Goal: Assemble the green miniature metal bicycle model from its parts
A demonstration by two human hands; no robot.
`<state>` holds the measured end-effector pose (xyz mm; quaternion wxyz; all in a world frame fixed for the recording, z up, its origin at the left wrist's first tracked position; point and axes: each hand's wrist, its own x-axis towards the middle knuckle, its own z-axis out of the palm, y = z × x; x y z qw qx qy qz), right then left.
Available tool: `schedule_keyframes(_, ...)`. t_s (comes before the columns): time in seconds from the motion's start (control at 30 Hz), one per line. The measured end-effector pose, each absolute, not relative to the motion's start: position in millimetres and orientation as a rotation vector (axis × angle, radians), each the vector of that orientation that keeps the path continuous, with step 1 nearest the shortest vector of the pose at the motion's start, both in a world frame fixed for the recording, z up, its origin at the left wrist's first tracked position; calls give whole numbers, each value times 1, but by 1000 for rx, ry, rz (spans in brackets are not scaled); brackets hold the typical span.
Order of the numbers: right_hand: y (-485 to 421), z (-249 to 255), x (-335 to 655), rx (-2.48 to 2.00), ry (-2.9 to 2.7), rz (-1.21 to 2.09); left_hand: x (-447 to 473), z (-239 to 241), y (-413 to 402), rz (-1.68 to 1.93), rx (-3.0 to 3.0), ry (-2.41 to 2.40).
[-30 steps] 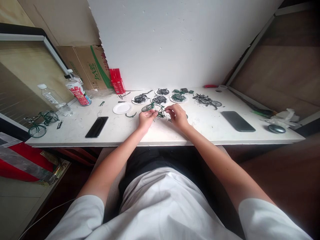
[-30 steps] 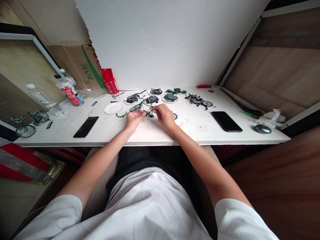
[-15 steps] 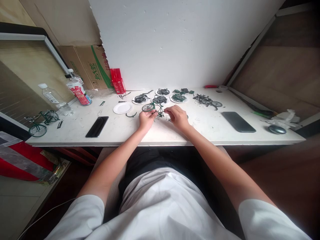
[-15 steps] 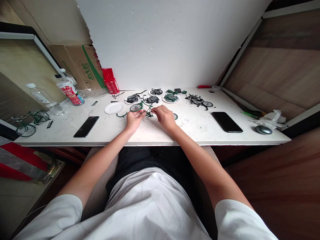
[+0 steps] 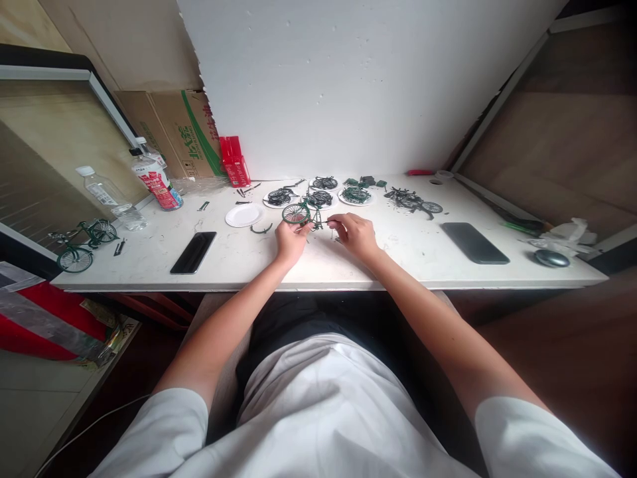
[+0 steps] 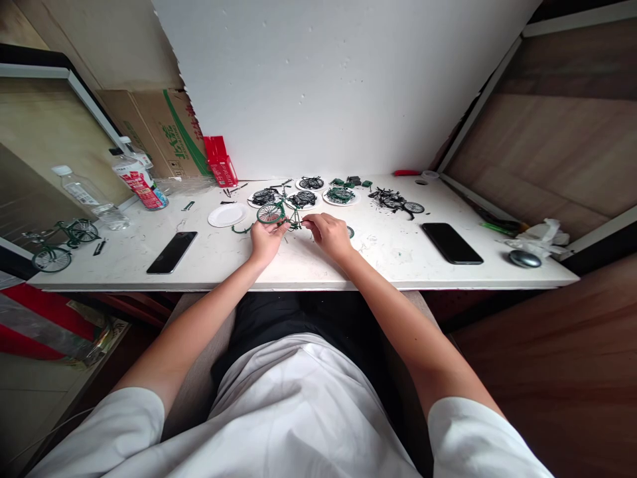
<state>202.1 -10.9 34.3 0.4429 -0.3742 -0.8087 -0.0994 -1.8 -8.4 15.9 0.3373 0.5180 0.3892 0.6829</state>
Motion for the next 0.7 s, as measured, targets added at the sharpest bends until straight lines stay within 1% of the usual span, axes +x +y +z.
schedule_keyframes(0.33,-11,34,201,-1068,-2048,-317,-1,15,-11,1772,1437,1023)
schedule_keyframes(0.53,-17,36,201,-1124,-2070,-141,0,16,-13,1774,1462,1030)
schedule_keyframes(0.7,-22,39,199,-1068,-2059,21,-1,15,-12,1771,1455,1052)
